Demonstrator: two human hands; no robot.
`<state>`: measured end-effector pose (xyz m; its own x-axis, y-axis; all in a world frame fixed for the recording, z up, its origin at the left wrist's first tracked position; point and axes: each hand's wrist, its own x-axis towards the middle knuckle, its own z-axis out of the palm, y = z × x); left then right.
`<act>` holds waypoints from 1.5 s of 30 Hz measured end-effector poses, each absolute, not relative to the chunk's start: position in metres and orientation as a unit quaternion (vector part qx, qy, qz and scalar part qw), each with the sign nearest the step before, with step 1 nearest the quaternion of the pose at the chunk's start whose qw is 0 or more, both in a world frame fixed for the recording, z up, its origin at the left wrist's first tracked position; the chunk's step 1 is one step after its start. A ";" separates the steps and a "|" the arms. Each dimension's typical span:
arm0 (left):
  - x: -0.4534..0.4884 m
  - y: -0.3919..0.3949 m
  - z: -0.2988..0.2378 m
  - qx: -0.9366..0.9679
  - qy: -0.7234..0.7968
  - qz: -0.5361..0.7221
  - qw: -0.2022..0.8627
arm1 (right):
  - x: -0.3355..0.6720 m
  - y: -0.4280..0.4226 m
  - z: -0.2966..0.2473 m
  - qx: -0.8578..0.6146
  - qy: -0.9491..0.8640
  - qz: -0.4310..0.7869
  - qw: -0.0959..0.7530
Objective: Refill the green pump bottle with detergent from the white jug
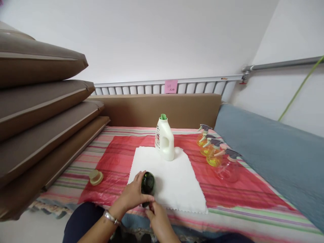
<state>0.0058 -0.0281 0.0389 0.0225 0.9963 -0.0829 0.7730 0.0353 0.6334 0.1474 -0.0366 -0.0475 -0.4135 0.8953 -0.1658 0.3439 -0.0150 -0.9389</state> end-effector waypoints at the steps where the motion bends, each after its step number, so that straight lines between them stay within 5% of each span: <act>1: 0.002 -0.026 0.040 0.667 0.656 0.205 0.289 | 0.147 -0.036 -0.048 -0.477 -0.651 0.531 0.257; 6: -0.016 -0.012 0.038 0.683 0.598 0.226 0.353 | 0.151 -0.040 -0.051 -0.483 -0.645 0.541 0.241; 12: -0.008 -0.013 0.022 0.662 0.604 0.331 0.296 | 0.197 -0.051 -0.016 -0.452 -0.652 0.562 0.234; 22: 0.009 -0.018 0.000 0.633 0.581 0.440 0.263 | 0.174 0.015 0.096 -0.384 -0.666 0.453 0.452; 38: 0.009 -0.020 0.006 0.635 0.576 0.441 0.265 | 0.149 0.031 0.018 -0.446 -0.680 0.418 0.405; 45: 0.007 -0.020 0.005 0.633 0.576 0.443 0.265 | 0.161 0.027 0.027 -0.437 -0.701 0.407 0.389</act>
<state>0.0075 -0.0202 0.0051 -0.0570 0.9650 0.2559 0.4949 -0.1953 0.8467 0.1608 0.0269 0.0267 -0.3143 0.9303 0.1892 0.2962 0.2855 -0.9115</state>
